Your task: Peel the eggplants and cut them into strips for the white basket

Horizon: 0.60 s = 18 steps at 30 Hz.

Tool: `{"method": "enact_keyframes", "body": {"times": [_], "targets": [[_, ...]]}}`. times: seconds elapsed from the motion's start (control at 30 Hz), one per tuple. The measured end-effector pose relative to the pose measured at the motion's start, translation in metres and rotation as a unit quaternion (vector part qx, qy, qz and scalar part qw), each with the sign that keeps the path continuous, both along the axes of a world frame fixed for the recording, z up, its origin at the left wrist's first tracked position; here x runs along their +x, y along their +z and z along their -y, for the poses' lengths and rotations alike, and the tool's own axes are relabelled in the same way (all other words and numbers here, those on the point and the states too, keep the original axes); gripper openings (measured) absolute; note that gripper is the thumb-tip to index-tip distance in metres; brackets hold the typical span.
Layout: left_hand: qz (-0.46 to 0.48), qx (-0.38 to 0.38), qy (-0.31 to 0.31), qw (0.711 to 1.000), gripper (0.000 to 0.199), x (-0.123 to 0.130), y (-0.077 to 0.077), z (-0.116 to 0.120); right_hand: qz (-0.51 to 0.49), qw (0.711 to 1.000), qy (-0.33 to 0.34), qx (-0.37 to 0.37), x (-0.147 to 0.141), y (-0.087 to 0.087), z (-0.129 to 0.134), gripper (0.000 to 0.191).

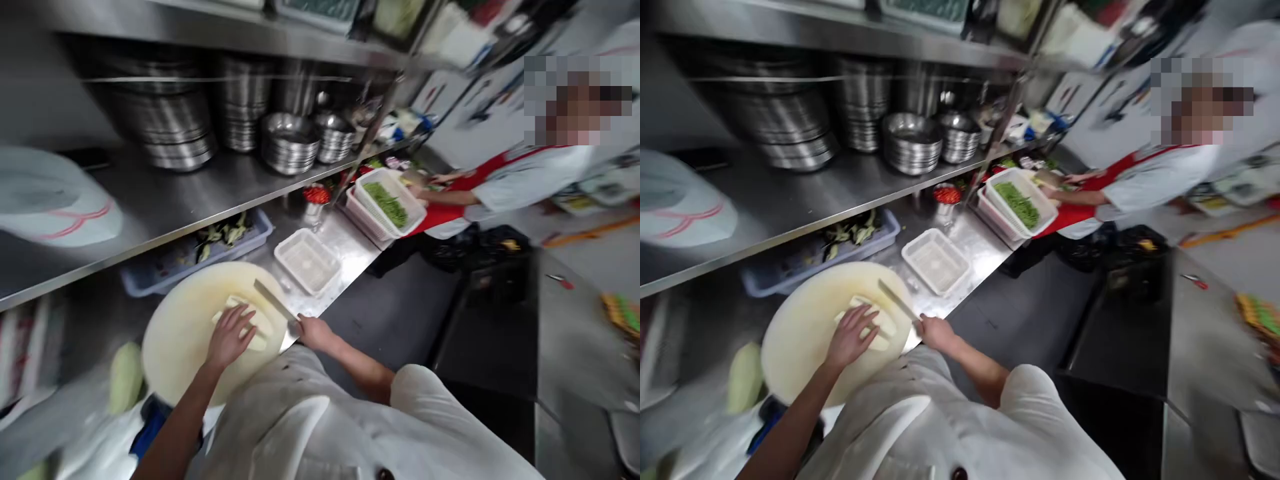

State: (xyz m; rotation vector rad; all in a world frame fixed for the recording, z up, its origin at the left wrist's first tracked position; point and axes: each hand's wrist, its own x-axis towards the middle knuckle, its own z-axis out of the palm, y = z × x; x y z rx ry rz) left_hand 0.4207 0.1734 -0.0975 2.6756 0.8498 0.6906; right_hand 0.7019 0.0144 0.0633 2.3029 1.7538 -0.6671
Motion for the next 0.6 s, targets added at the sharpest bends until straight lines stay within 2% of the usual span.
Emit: {"method": "enact_keyframes", "body": {"times": [0.07, 0.1, 0.23, 0.3, 0.43, 0.6], "targets": [[-0.011, 0.012, -0.005, 1.000, 0.042, 0.011, -0.015, -0.011, -0.019, 1.000, -0.021, -0.008, 0.003, -0.011, -0.006, 0.041], [-0.012, 0.015, -0.002, 1.000, 0.042, 0.016, -0.016, -0.012, -0.051, 0.998, -0.027, -0.007, 0.004, -0.019, -0.007, 0.041], [-0.034, 0.004, 0.026, 0.999, 0.042, 0.020, -0.008, -0.001, -0.126, 0.988, -0.075, 0.038, -0.005, -0.056, -0.003, 0.039], [-0.054, -0.007, 0.035, 0.998, 0.043, 0.019, -0.007, 0.001, -0.151, 0.982, -0.098, 0.066, -0.009, -0.068, -0.002, 0.036], [-0.063, -0.031, 0.038, 0.997, 0.044, 0.022, -0.005, 0.001, -0.158, 0.979, -0.101, 0.083, -0.010, -0.071, -0.001, 0.034], [-0.027, -0.055, 0.021, 0.998, 0.045, 0.009, 0.005, 0.013, -0.136, 0.986, -0.053, 0.076, -0.008, -0.077, 0.007, 0.040]]}}
